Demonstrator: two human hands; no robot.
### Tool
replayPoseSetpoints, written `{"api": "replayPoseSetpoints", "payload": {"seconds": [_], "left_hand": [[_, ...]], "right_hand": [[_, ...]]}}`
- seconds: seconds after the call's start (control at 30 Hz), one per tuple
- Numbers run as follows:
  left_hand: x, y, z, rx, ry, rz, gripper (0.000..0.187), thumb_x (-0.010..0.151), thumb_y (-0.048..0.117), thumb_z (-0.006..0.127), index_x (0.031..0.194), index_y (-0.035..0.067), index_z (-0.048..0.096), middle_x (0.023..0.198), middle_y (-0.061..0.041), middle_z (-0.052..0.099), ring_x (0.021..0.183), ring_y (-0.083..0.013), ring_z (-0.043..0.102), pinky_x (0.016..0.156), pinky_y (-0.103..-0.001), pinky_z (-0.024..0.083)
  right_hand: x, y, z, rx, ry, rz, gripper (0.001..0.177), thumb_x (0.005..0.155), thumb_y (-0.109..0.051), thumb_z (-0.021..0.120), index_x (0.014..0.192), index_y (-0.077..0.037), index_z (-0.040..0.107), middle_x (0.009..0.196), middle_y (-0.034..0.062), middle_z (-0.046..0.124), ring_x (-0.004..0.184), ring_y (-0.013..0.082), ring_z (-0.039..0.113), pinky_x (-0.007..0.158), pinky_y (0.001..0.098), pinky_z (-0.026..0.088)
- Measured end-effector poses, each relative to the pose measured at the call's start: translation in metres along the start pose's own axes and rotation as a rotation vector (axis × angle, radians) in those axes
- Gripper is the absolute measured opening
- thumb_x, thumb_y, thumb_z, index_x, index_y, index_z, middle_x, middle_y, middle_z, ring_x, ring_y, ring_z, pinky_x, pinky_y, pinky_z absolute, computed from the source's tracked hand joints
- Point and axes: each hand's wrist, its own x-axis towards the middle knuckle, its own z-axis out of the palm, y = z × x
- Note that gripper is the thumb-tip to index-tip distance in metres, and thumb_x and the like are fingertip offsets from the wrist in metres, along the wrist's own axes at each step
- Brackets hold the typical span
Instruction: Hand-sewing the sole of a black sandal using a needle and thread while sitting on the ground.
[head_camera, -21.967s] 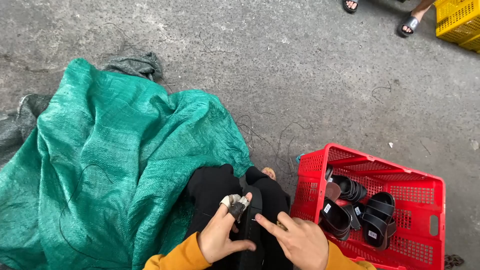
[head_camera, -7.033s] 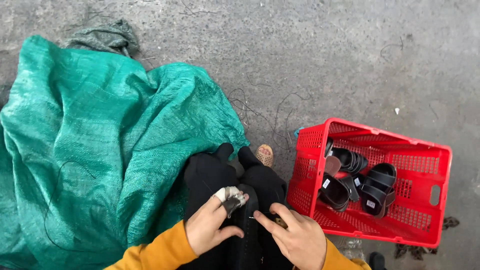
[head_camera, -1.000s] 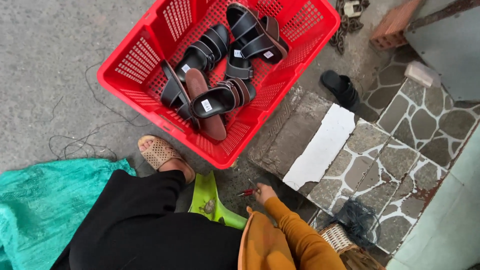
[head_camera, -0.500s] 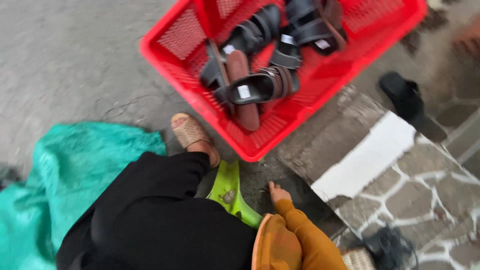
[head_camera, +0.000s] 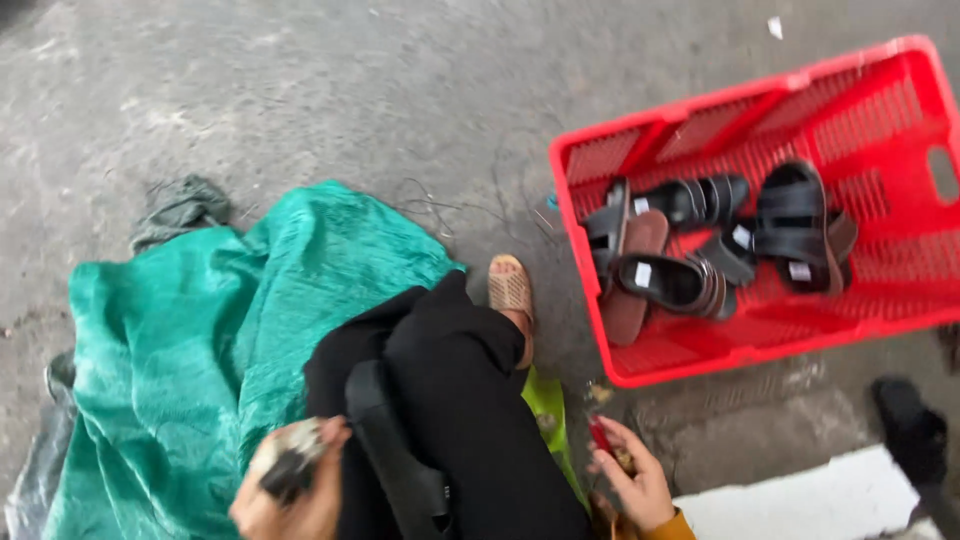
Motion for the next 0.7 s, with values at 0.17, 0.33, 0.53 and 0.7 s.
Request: {"api": "replayPoseSetpoints", "payload": {"seconds": [0.17, 0.33, 0.53, 0.7], "left_hand": [[0.035, 0.013, 0.012, -0.058, 0.076, -0.057, 0.018, 0.067, -0.007, 0.074, 0.083, -0.004, 0.067, 0.084, -0.011, 0.070, 0.070, -0.0167, 0.068, 0.065, -0.023, 0.053], [0.039, 0.003, 0.004, -0.248, 0.110, 0.002, 0.025, 0.069, -0.006, 0.072, 0.091, 0.002, 0.065, 0.085, -0.008, 0.072, 0.070, -0.0139, 0.072, 0.062, -0.021, 0.059], [0.052, -0.002, -0.006, -0.353, 0.074, 0.016, 0.021, 0.067, -0.007, 0.072, 0.086, 0.003, 0.069, 0.088, -0.007, 0.072, 0.071, -0.0165, 0.070, 0.060, -0.022, 0.056], [0.053, -0.011, -0.006, -0.439, 0.081, 0.003, 0.021, 0.068, -0.009, 0.069, 0.086, 0.002, 0.068, 0.088, -0.008, 0.071, 0.066, -0.0157, 0.068, 0.056, -0.022, 0.054]], "right_hand": [[0.002, -0.170, 0.105, -0.344, -0.321, -0.544, 0.035, 0.074, 0.001, 0.065, 0.108, -0.003, 0.066, 0.109, 0.0098, 0.066, 0.090, 0.0210, 0.067, 0.079, 0.0271, 0.051], [0.006, -0.232, 0.204, -0.650, -0.460, -0.745, 0.041, 0.071, -0.013, 0.078, 0.111, -0.013, 0.070, 0.090, 0.0001, 0.059, 0.072, 0.0128, 0.055, 0.059, 0.0226, 0.046], [0.004, -0.228, 0.249, -0.696, -0.333, -0.841, 0.036, 0.064, -0.009, 0.082, 0.099, -0.011, 0.072, 0.096, 0.0004, 0.064, 0.067, 0.0105, 0.058, 0.053, 0.0212, 0.048], [0.004, -0.223, 0.250, -0.782, -0.291, -0.842, 0.032, 0.064, -0.008, 0.080, 0.095, -0.010, 0.073, 0.092, 0.0003, 0.064, 0.067, 0.0119, 0.060, 0.056, 0.0223, 0.049]]}}
